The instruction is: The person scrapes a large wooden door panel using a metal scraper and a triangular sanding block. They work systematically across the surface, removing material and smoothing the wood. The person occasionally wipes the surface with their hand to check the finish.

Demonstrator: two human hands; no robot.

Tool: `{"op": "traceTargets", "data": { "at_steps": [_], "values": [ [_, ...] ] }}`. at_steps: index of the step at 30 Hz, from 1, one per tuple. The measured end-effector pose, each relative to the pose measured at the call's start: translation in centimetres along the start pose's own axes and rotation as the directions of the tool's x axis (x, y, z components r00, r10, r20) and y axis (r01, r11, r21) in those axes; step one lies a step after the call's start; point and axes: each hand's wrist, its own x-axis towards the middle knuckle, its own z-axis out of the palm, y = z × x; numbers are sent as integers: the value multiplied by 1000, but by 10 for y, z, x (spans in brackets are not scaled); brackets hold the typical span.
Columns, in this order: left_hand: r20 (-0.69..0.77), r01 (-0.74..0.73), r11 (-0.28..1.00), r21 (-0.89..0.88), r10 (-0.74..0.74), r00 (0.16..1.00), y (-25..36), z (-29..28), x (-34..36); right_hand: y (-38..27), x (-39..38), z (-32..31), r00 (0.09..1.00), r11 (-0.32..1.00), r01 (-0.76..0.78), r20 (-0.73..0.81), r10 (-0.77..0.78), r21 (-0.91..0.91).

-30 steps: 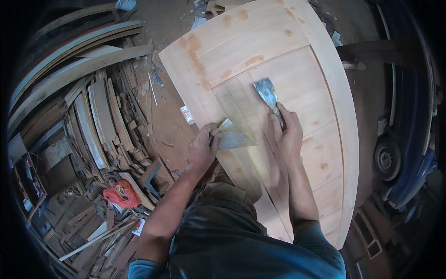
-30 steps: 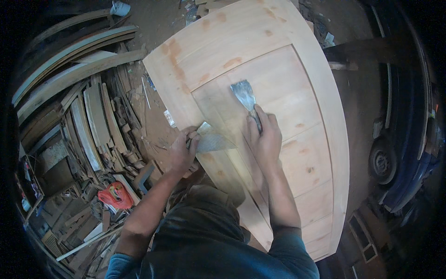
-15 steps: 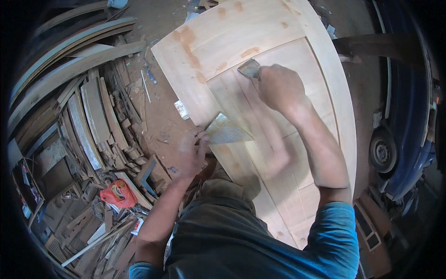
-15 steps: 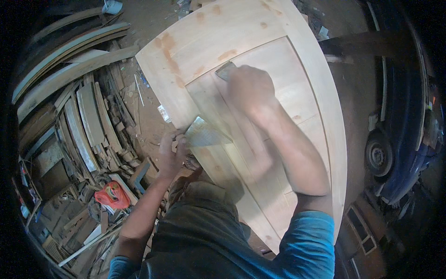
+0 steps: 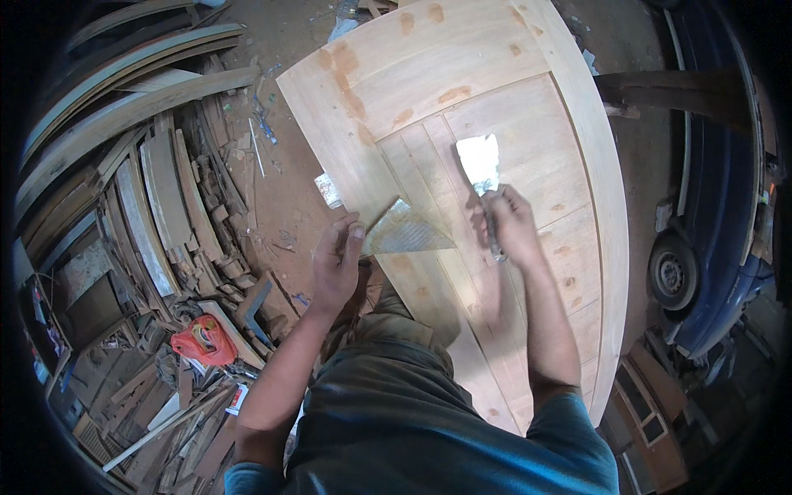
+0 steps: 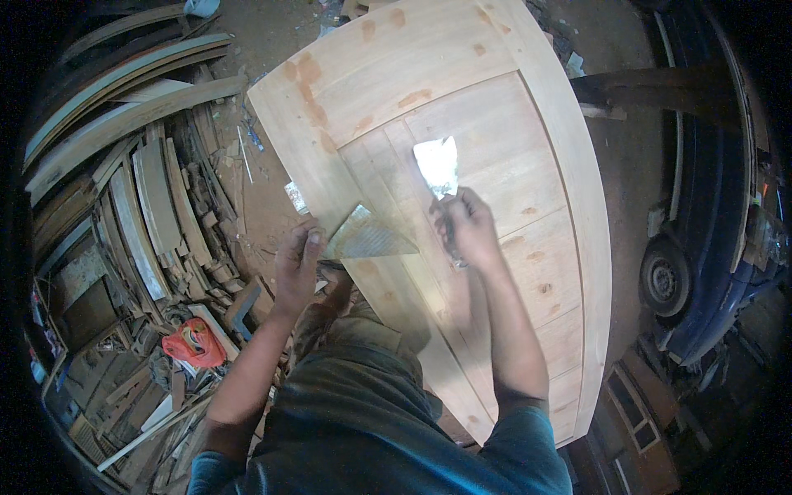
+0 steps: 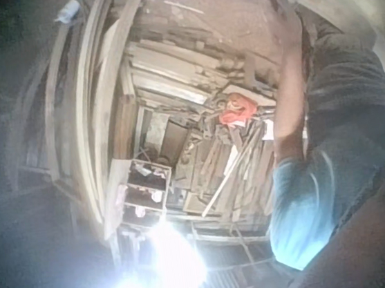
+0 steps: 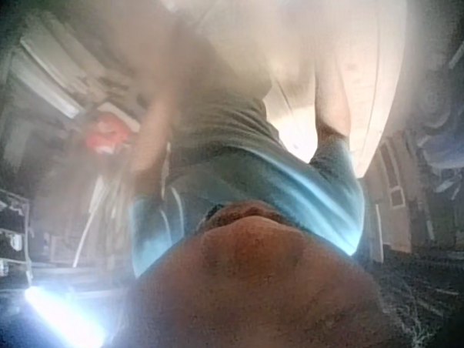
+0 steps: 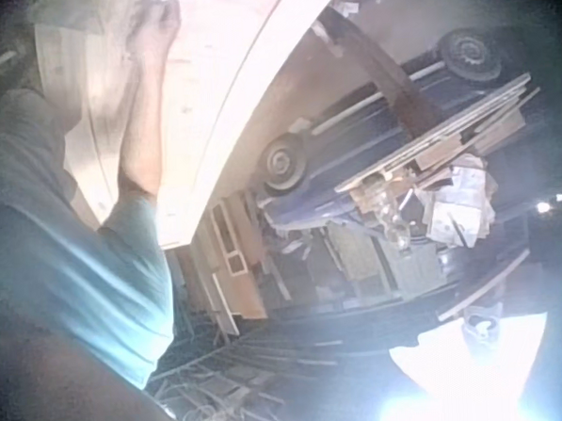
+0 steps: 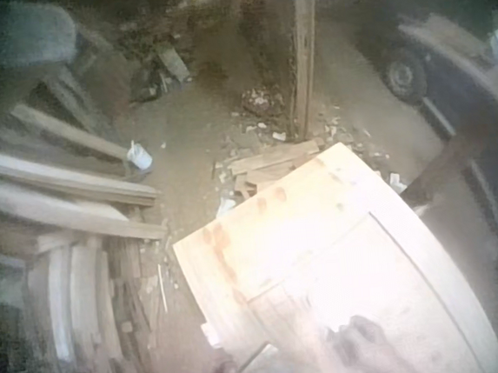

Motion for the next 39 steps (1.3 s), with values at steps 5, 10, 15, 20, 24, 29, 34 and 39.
{"op": "traceTargets", "data": {
  "at_steps": [5,10,15,20,24,29,34,39],
  "values": [
    [10,31,994,-107,-30,1000,7,3,1,35,-1,39,839,717,471,10,-544,-514],
    [1,32,988,-152,-32,999,6,1,4,38,14,56,769,586,503,19,-639,-635],
    [0,28,993,-118,-28,1000,2,-4,2,41,15,67,760,532,468,15,-649,-706],
    [-2,167,966,-196,-171,985,2,-7,-1,46,14,75,730,474,462,18,-683,-750],
    [-12,76,977,-200,-80,997,3,-10,-3,47,17,78,757,470,435,29,-653,-768],
    [-28,128,971,-199,-136,990,2,-12,-2,41,21,83,649,433,466,-34,-760,-772],
    [-28,117,986,-117,-121,992,0,-13,-4,35,15,87,632,521,489,-127,-764,-700],
    [9,93,984,-152,-93,996,-5,-13,-5,35,13,84,671,517,496,-70,-738,-698]
  ]
}}
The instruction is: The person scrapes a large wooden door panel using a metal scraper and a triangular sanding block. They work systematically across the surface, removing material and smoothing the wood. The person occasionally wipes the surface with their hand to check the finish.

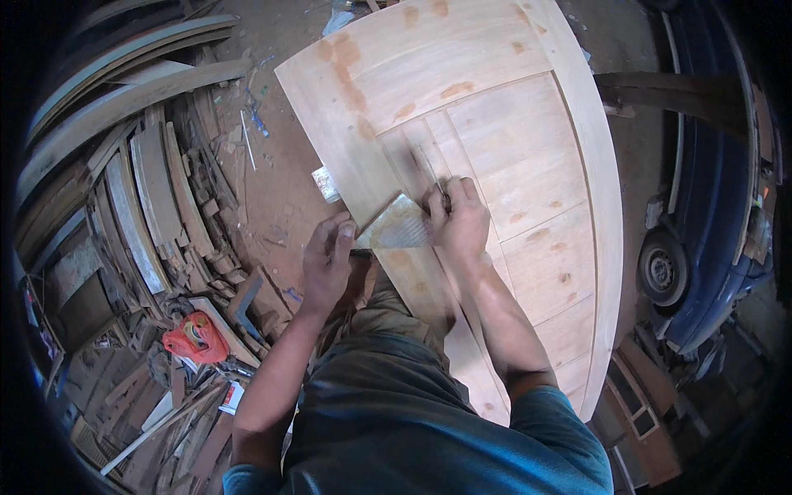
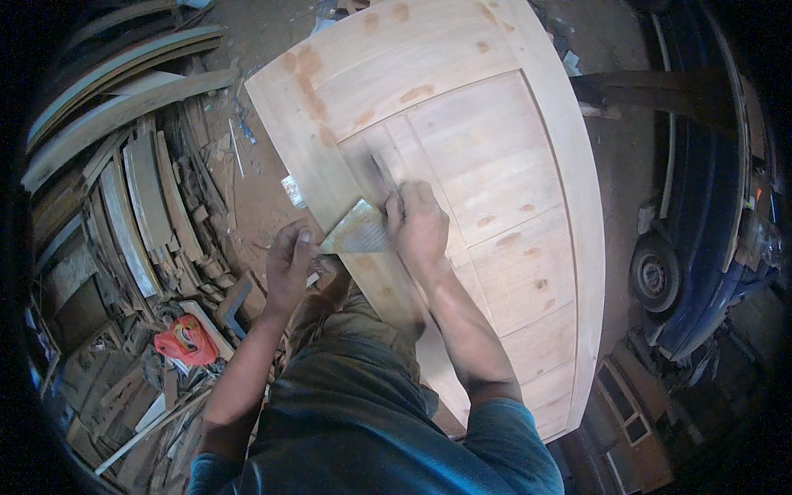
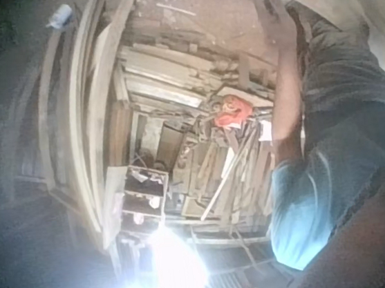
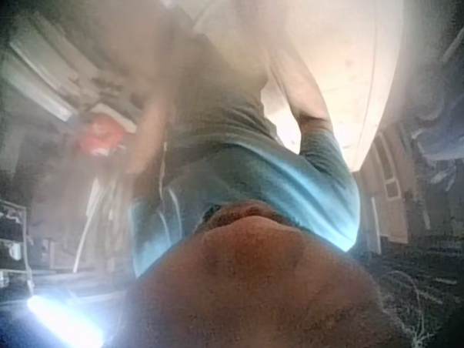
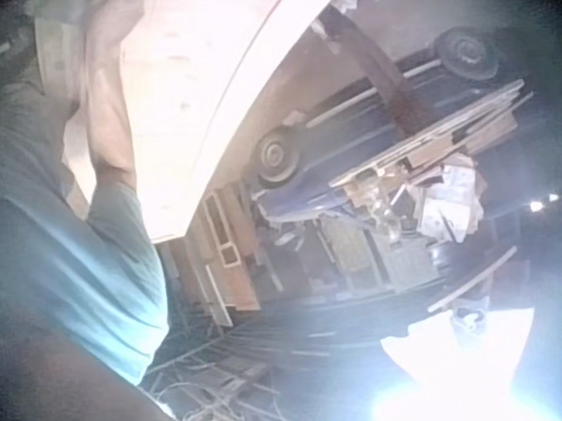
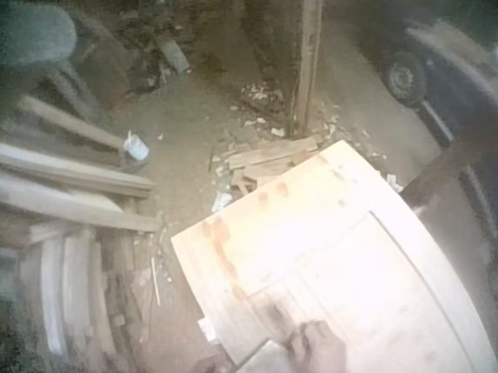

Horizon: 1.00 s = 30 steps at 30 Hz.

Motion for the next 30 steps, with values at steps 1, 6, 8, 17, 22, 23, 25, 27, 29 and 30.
{"op": "traceTargets", "data": {
  "at_steps": [1,6,8,17,22,23,25,27,29,30],
  "values": [
    [2,27,999,-17,-27,1000,-1,0,0,2,1,-1,1000,999,-26,-8,26,33],
    [-43,-17,998,-57,15,999,-2,3,1,21,12,-9,996,990,-90,-1,91,107],
    [-51,161,978,-129,-169,984,1,5,1,29,18,-11,998,986,-65,-17,68,154],
    [47,156,953,-261,-149,988,20,12,-2,57,12,-33,893,834,-398,-48,448,382],
    [126,141,960,-240,-113,986,22,12,3,48,-8,-38,829,714,-526,94,551,462],
    [171,187,941,-283,-142,975,24,12,3,44,-12,-39,829,697,-529,119,546,485],
    [172,258,910,-326,-211,962,28,14,5,34,-17,-39,837,658,-520,173,518,544],
    [184,299,898,-322,-251,950,35,17,4,20,-25,-43,843,603,-521,252,476,604],
    [206,304,912,-275,-253,945,42,20,3,2,-33,-46,828,519,-547,335,450,657],
    [220,306,886,-347,-240,945,45,22,2,-6,-37,-50,818,473,-568,403,410,674]
  ]
}}
